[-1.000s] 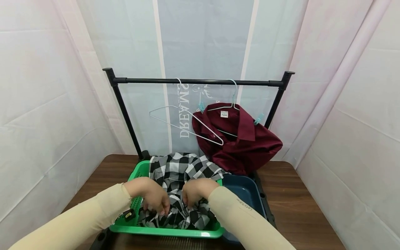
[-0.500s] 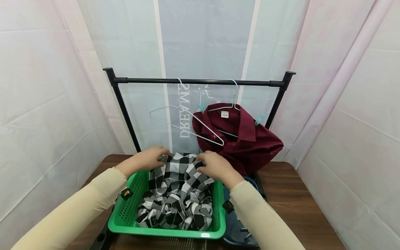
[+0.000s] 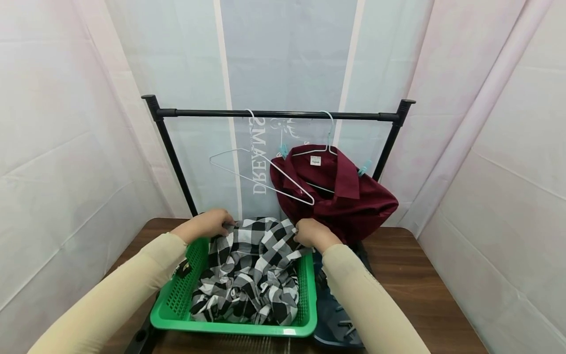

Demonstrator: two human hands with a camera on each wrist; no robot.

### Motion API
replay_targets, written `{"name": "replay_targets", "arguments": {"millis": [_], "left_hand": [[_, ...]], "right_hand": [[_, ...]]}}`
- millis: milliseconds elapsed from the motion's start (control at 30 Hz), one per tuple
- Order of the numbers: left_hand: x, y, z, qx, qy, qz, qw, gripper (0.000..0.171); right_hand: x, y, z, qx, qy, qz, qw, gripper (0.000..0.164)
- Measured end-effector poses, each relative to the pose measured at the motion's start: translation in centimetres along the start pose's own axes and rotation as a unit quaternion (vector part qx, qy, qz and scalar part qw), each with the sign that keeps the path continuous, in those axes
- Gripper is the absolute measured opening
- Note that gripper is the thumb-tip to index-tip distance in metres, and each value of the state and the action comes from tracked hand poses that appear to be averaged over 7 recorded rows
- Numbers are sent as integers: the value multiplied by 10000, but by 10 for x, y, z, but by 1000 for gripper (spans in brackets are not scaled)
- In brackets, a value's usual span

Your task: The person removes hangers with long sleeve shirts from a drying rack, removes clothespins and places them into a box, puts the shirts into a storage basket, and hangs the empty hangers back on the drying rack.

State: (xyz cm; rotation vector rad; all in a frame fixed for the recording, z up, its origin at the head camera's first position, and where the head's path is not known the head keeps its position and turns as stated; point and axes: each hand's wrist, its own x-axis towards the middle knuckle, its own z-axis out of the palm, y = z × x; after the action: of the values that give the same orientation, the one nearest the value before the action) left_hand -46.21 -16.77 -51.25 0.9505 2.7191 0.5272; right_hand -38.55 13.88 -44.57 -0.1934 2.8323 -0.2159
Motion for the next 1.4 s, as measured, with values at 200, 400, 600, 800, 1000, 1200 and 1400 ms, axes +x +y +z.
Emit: {"name": "replay_targets", "arguments": {"millis": [200,400,600,800,1000,1200,1400], "left_hand": [[2,-8,-3,-436,244,-35,9987,26],[2,-11,-3,-699,597,-157,9956,9],[0,-10,-4,-778,859,-318,9928,11],[-9,-6,-14,-1225,1373,-390,9821,10],[-18,2,-25,-1779,1929,-374,9642,13],[-28,12,-30,-2096,2530,-155,9443,14],[-48,25,-36,-2237,2827,66,9327,13]], "right_hand": [[8,7,2,36,485,-17,9988,12],[13,14,3,90,1180,-3,9930,17],[12,13,-3,461,1725,143,9838,29],[5,12,-6,648,2007,135,9774,26],[-2,12,-9,1161,2597,283,9583,18],[-15,6,-12,1693,2866,38,9430,15],[-29,6,-9,2429,2845,-163,9273,14]]}}
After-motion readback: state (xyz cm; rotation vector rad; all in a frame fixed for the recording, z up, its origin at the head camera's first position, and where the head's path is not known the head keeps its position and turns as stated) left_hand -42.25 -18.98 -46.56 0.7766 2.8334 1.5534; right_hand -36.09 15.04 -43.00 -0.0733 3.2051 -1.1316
